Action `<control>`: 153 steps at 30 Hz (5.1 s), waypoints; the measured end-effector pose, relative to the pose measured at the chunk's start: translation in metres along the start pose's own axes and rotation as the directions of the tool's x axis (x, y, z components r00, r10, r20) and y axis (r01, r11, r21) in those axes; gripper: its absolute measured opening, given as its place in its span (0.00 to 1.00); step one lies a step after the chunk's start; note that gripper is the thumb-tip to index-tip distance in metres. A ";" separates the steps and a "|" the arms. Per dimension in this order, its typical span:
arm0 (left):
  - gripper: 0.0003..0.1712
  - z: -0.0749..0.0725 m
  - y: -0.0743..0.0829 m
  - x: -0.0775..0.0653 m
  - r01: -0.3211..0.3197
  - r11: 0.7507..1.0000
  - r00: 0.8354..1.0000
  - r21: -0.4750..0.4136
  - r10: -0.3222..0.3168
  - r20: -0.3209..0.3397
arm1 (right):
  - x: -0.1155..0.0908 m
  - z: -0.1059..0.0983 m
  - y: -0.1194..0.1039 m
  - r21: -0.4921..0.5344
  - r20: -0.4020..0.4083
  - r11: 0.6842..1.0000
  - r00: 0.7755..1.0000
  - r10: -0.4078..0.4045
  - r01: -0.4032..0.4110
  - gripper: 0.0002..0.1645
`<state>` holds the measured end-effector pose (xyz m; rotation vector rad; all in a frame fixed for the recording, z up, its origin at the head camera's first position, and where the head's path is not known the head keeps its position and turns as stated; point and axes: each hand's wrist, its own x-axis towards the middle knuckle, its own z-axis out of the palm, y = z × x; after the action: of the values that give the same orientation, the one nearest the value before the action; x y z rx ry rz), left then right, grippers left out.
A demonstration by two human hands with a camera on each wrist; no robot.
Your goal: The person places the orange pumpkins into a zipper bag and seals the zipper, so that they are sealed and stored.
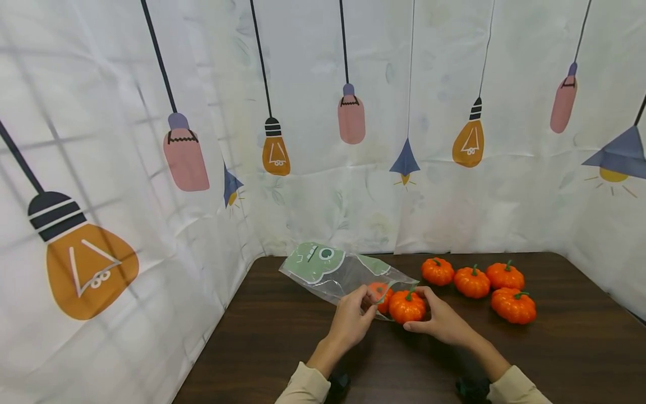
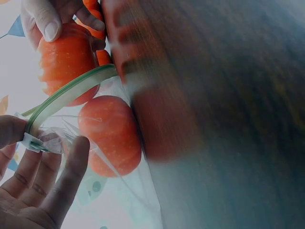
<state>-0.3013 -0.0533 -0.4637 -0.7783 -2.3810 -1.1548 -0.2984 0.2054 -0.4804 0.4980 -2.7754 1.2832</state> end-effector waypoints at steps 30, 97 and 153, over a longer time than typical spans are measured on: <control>0.08 0.000 0.001 0.000 0.030 0.999 0.999 0.030 -0.030 0.014 | 0.021 0.024 -0.007 -0.052 -0.107 0.996 0.992 0.068 -0.074 0.55; 0.08 0.000 0.001 0.000 0.000 0.999 1.000 0.036 -0.001 0.030 | 0.022 0.007 -0.007 0.040 0.033 0.995 0.995 -0.092 0.091 0.19; 0.10 0.001 0.001 0.000 0.008 0.999 1.000 0.054 -0.008 0.016 | 0.008 -0.068 0.060 -0.013 -0.325 0.974 0.923 0.209 -0.225 0.73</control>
<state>-0.3006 -0.0520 -0.4636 -0.7637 -2.4197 -1.0870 -0.3307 0.2907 -0.4782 -0.0275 -2.6293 1.1998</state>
